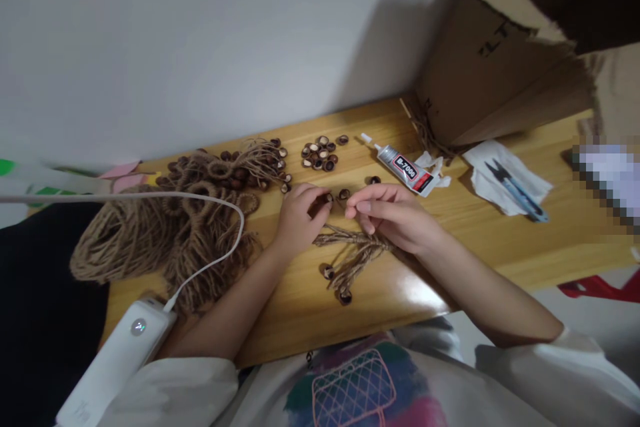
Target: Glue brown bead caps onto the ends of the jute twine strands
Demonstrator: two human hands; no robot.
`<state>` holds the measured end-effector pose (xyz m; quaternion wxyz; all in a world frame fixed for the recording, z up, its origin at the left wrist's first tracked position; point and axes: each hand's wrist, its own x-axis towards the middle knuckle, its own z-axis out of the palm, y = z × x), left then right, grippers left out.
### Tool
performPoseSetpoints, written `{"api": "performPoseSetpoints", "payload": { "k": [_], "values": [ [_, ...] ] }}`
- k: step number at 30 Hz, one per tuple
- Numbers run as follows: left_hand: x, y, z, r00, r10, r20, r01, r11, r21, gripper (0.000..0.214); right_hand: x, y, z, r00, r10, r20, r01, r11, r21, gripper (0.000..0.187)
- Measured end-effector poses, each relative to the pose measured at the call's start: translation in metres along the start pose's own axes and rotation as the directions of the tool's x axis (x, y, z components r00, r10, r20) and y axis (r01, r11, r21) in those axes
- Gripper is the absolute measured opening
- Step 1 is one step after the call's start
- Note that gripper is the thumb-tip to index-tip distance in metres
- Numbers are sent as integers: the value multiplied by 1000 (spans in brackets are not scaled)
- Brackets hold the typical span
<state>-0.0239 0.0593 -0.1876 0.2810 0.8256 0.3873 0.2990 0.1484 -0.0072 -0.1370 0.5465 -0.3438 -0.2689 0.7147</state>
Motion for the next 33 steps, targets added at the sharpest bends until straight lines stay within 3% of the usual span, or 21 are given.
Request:
{"api": "performPoseSetpoints", "payload": {
  "k": [25,33],
  "values": [
    [0,1,-2,1000,2,8,-3,1000,12,17,1,2,-3,999,-32,40,33,999,-32,10],
    [0,1,-1,1000,0,-11,-1,1000,-28,16,10,4,-12,999,42,30,-41,999,-32,17]
  ]
}}
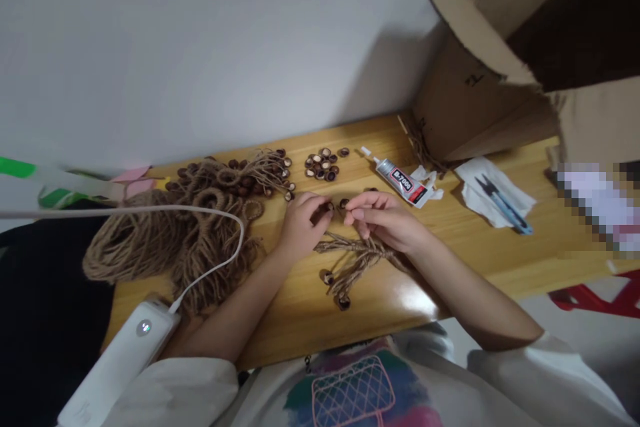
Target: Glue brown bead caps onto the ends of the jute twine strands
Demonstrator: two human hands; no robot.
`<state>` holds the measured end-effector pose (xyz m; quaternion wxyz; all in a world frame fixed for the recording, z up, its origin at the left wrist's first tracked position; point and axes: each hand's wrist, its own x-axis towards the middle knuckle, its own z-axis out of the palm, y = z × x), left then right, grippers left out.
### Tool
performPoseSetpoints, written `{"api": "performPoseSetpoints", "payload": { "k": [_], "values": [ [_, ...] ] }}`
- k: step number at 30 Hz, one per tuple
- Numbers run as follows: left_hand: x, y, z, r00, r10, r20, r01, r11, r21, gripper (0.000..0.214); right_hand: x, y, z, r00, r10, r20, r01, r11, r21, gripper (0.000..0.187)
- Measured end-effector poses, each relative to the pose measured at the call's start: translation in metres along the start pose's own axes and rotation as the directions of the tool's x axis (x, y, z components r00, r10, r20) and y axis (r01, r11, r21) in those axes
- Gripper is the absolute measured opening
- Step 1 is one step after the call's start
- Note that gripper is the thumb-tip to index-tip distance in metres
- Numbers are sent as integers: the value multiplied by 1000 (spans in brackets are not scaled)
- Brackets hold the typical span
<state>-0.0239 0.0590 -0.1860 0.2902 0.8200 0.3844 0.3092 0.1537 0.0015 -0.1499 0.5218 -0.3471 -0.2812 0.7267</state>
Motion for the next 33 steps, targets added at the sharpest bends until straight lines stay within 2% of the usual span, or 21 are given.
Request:
{"api": "performPoseSetpoints", "payload": {
  "k": [9,14,19,21,26,33],
  "values": [
    [2,5,-4,1000,3,-5,-3,1000,8,14,4,-9,-26,1000,15,-9,-16,995,-103,40],
    [3,7,-6,999,-31,-9,31,999,-19,15,-1,-4,-35,1000,-19,23,22,994,-107,38],
    [2,3,-5,997,-68,-26,66,995,-69,14,4,-6,-30,999,-42,-23,38,984,-173,32],
    [1,2,-4,996,-74,-40,70,994,-88,15,8,-8,-27,997,-39,-73,25,984,-177,33],
    [0,5,-3,997,-64,-53,61,996,-63,15,15,-10,-19,969,-117,-219,76,979,-187,38],
    [-3,11,-2,995,-86,-58,86,996,5,16,14,-6,-16,960,-196,-200,134,949,-285,38]
  ]
}}
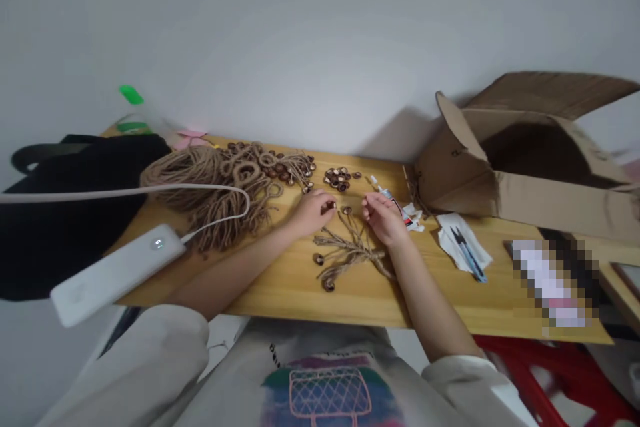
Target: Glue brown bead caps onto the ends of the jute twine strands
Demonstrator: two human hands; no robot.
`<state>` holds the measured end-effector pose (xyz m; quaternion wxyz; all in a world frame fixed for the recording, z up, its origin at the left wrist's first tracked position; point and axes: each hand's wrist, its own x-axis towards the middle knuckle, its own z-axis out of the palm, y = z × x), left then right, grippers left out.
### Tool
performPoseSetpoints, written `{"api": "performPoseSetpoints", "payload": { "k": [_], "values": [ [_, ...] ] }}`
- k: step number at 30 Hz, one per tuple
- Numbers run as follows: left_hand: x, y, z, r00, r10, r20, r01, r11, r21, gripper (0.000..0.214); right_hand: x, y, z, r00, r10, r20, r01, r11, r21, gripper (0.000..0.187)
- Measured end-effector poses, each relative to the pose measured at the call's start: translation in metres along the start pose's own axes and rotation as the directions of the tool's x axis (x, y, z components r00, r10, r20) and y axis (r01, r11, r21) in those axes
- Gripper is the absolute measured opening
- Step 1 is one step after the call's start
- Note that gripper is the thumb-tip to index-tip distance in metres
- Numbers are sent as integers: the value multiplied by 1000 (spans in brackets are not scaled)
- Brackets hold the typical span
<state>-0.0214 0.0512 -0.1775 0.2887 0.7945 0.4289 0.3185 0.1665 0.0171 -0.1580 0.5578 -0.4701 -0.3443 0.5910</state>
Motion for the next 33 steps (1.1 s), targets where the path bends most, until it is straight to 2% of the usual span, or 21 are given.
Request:
{"api": "performPoseSetpoints", "payload": {
  "k": [5,21,29,31,32,33],
  "values": [
    [-2,-1,3,999,19,-26,-18,1000,23,16,-5,3,-1,1000,-27,-9,27,999,-28,40],
    [-2,2,4,998,50,-27,-48,995,91,16,-6,1,0,1000,-14,20,16,998,-68,29],
    [0,-3,6,999,48,7,-48,994,100,16,-4,7,3,994,-92,-67,77,977,-197,20],
    [1,-3,5,998,54,16,-55,993,109,16,-10,3,7,983,-158,-97,121,944,-307,14],
    [1,-4,5,998,55,24,-58,992,112,16,-15,-1,11,962,-260,-84,192,862,-468,14],
    [1,-4,4,998,55,30,-58,992,111,17,-22,-4,17,937,-350,-18,262,732,-629,15]
  ]
}}
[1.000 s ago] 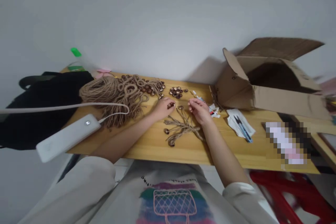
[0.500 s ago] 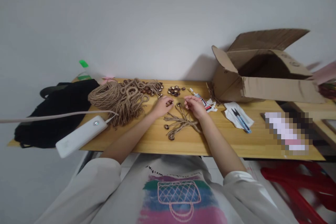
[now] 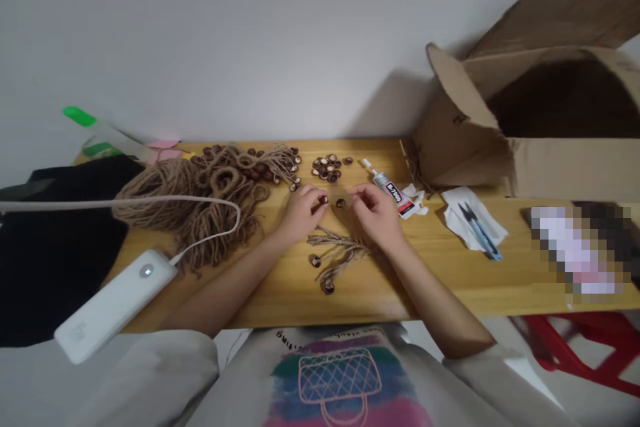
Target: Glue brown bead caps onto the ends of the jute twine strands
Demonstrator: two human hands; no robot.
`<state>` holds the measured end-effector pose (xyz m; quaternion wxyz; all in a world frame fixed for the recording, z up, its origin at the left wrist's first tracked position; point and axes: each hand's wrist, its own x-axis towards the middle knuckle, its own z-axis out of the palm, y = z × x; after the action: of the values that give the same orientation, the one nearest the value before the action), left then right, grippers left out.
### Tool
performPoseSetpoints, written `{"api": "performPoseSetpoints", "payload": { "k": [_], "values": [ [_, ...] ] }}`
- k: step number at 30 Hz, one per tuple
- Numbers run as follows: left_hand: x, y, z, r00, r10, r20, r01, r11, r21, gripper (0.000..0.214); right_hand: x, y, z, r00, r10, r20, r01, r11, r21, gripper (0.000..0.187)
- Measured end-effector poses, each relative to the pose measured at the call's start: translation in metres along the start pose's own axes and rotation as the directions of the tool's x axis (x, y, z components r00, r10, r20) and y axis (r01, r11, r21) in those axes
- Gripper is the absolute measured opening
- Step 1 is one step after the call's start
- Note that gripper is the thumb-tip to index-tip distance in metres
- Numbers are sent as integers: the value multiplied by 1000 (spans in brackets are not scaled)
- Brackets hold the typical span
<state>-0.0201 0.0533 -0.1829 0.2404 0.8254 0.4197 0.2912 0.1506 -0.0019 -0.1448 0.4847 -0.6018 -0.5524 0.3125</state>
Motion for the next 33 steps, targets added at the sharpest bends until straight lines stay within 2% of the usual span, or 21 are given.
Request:
{"api": "performPoseSetpoints", "payload": {
  "k": [1,2,3,4,5,7,8,10,11,14,17,21,27,33],
  "values": [
    [0,-1,0,1000,0,7,0,1000,-5,17,-7,-9,2,989,-122,79,132,982,-137,16],
    [0,-1,-1,1000,0,13,0,1000,-12,18,-15,-18,6,940,-261,221,306,931,-199,20],
    [1,-2,-1,1000,2,17,-2,1000,-18,18,-25,-26,12,840,-390,378,484,853,-193,21],
    [1,-3,-1,1000,5,17,-4,1000,-22,17,-36,-33,19,719,-486,496,629,759,-169,20],
    [0,-4,0,1000,6,15,-6,1000,-24,17,-48,-37,29,614,-546,570,725,675,-136,18],
    [0,-4,0,1000,8,4,-8,1000,-22,16,-72,-38,51,504,-545,670,790,605,-102,15],
    [0,-4,0,1000,8,2,-8,1000,-24,16,-83,-34,62,475,-528,704,797,598,-89,13],
    [-1,-3,0,1000,9,1,-9,1000,-24,16,-99,-24,79,388,-494,778,809,587,-31,11],
    [-1,-2,0,1000,12,2,-11,1000,-23,16,-105,-19,85,351,-513,784,813,582,17,11],
    [-1,-2,0,1000,28,-2,-28,999,-19,15,-112,-6,92,297,-556,776,823,562,87,12],
    [-1,-4,0,999,49,-8,-49,998,-26,17,-110,-3,89,264,-525,809,822,562,96,14],
    [-1,-5,1,998,61,-15,-61,997,-39,19,-107,-2,90,248,-491,835,802,588,108,19],
    [0,-4,0,998,66,5,-66,998,-20,18,-106,7,94,233,-527,818,794,588,152,26],
    [1,-7,2,994,105,-21,-105,994,-4,16,-100,0,89,188,-467,864,783,603,156,23]
  ]
}}
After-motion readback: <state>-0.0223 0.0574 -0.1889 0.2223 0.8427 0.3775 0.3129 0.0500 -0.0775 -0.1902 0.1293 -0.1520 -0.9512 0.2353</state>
